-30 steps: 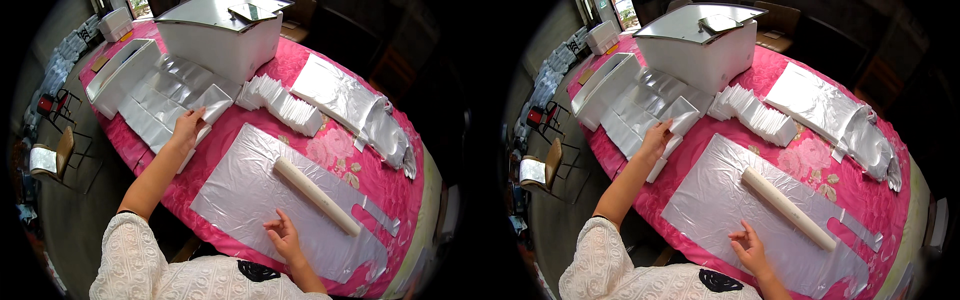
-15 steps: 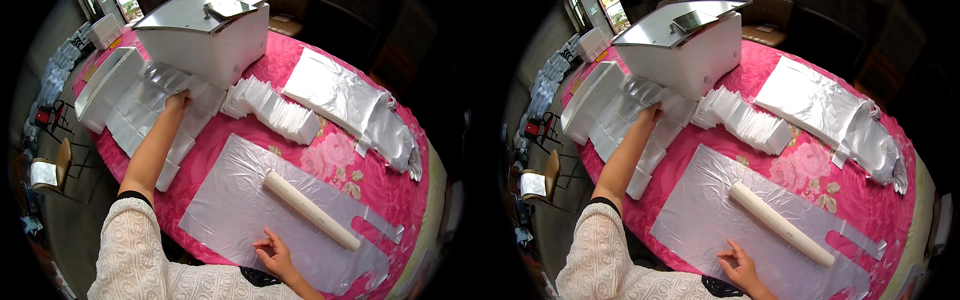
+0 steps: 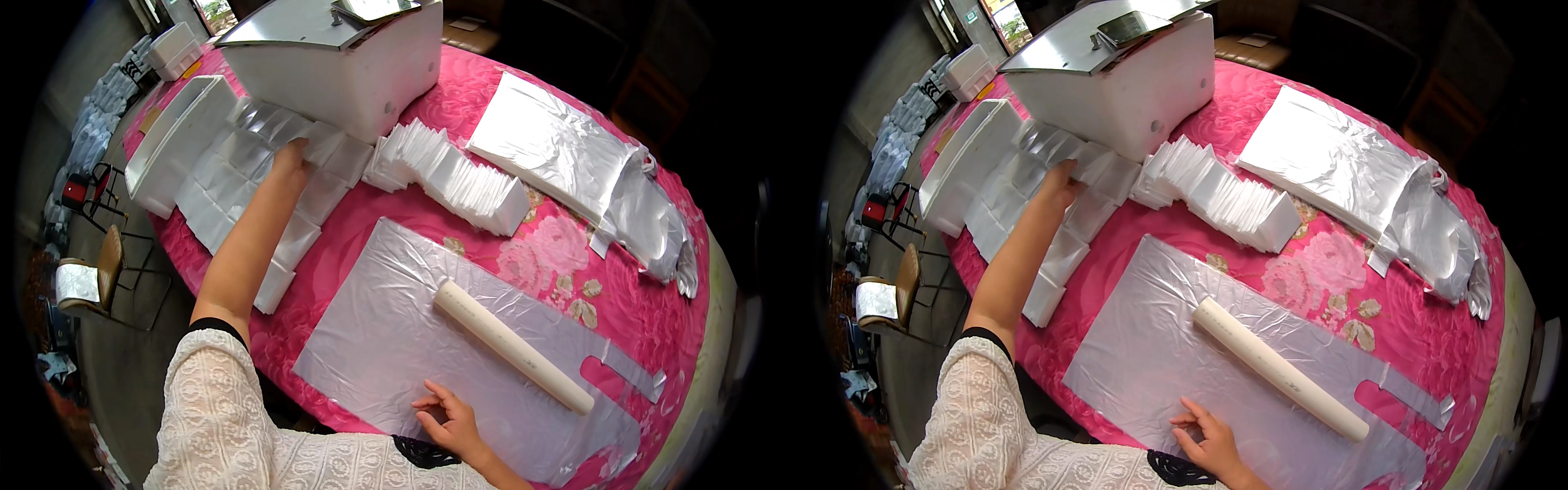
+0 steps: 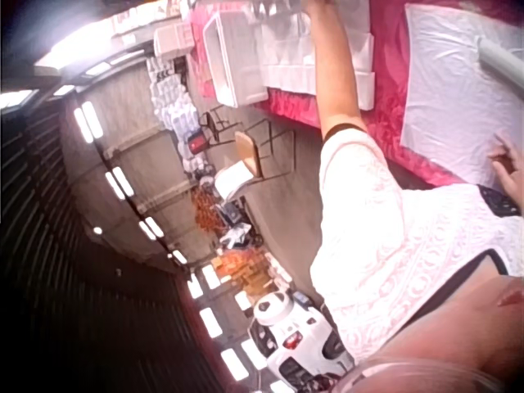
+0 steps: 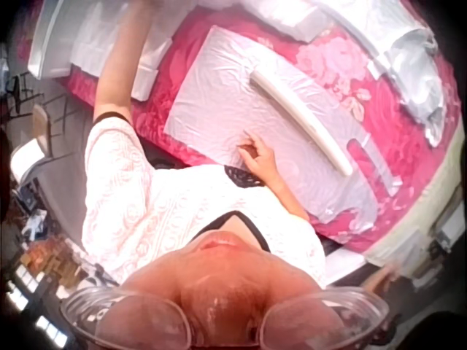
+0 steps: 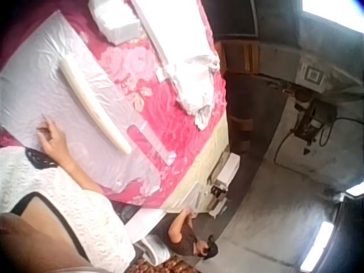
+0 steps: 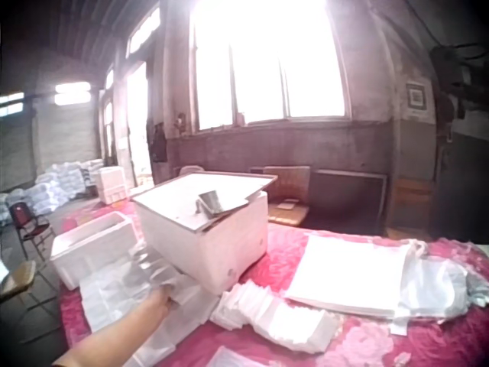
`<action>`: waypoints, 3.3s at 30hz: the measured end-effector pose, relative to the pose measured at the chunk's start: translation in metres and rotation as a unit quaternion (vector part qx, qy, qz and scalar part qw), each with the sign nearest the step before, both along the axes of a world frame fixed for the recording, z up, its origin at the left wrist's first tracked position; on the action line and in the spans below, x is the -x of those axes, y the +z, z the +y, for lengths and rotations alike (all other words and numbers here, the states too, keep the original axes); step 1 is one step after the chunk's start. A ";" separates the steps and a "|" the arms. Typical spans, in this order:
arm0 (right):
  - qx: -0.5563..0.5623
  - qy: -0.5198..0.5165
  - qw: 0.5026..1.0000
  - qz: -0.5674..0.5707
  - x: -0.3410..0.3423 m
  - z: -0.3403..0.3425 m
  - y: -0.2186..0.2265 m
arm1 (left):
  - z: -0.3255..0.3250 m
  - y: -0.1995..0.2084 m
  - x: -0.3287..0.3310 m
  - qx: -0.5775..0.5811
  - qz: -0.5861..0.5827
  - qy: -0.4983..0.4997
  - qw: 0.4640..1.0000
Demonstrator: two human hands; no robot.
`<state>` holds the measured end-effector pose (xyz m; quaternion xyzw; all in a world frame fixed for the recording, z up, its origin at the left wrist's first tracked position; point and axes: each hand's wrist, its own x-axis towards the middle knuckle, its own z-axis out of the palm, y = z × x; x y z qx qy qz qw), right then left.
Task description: The person wraps small white rectangular items in clear plastic film. They unroll a sheet of film, place an item on it, fold the film over the item, and smooth it out. The wrapped items are stacked on the table. The person repeats this process for multiple items.
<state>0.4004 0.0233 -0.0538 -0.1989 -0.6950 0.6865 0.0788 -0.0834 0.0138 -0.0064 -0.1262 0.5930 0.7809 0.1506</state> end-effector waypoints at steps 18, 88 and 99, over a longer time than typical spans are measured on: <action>-0.058 -0.006 0.998 -0.016 0.002 -0.002 0.005 | -0.018 -0.011 0.015 -0.127 0.070 0.012 0.989; -0.323 -0.130 0.822 -0.451 -0.180 -0.061 0.056 | -0.082 -0.010 -0.284 0.184 -0.036 -0.644 0.742; -0.209 -0.182 0.877 -0.392 -0.204 -0.061 0.044 | -0.085 -0.029 -0.224 0.328 0.093 -0.669 0.661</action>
